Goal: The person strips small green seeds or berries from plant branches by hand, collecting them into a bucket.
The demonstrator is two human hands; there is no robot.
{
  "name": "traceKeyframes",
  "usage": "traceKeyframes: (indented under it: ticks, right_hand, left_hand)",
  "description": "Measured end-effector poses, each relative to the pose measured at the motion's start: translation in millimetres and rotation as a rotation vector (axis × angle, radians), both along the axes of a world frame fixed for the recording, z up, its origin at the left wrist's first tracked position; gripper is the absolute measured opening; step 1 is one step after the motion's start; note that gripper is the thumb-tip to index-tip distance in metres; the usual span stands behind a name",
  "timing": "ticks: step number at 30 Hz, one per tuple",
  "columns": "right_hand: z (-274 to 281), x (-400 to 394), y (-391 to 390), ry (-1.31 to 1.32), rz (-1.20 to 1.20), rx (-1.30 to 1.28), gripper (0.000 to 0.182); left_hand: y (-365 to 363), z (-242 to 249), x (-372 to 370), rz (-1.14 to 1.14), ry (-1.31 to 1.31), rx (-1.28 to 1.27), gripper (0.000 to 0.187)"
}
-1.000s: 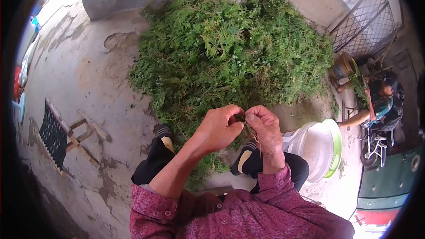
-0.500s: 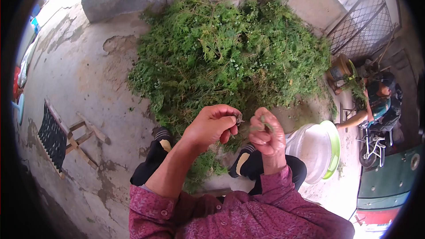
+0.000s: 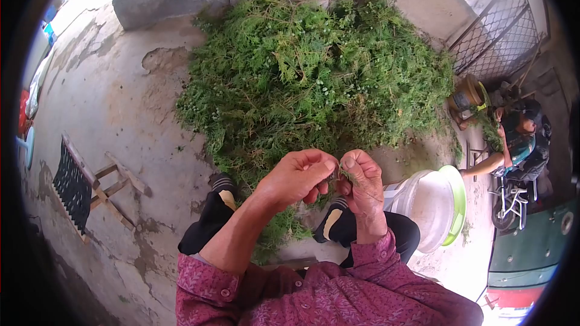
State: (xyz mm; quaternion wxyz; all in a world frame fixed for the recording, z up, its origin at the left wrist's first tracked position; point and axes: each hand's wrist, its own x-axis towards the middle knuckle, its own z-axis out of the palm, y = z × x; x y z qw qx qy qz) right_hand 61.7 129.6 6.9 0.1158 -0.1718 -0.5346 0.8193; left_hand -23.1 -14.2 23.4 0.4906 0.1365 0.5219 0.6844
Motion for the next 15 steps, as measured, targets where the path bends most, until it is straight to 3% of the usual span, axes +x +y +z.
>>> traceKeyframes:
  ticks: [4, 6, 9, 12, 15]
  right_hand:
    - [-4, 0, -2, 0.027, 0.029, 0.09, 0.015]
    - [-7, -1, -5, 0.041, -0.007, 0.176, 0.015]
    - [-10, -1, -6, 0.01, -0.002, 0.34, 0.015]
    - [-10, 1, -2, -0.02, -0.027, 0.375, 0.016]
    - [-6, 2, 2, -0.097, 0.031, 0.188, 0.018]
  left_hand:
    - [-2, 1, 2, -0.044, 0.133, -0.067, 0.027]
    - [-1, -10, 6, 0.041, 0.688, -0.112, 0.031]
    - [2, -17, 10, 0.035, 0.887, -0.209, 0.031]
    - [7, -21, 14, 0.088, 0.98, -0.222, 0.021]
    - [7, -21, 15, 0.084, 0.941, -0.169, 0.02]
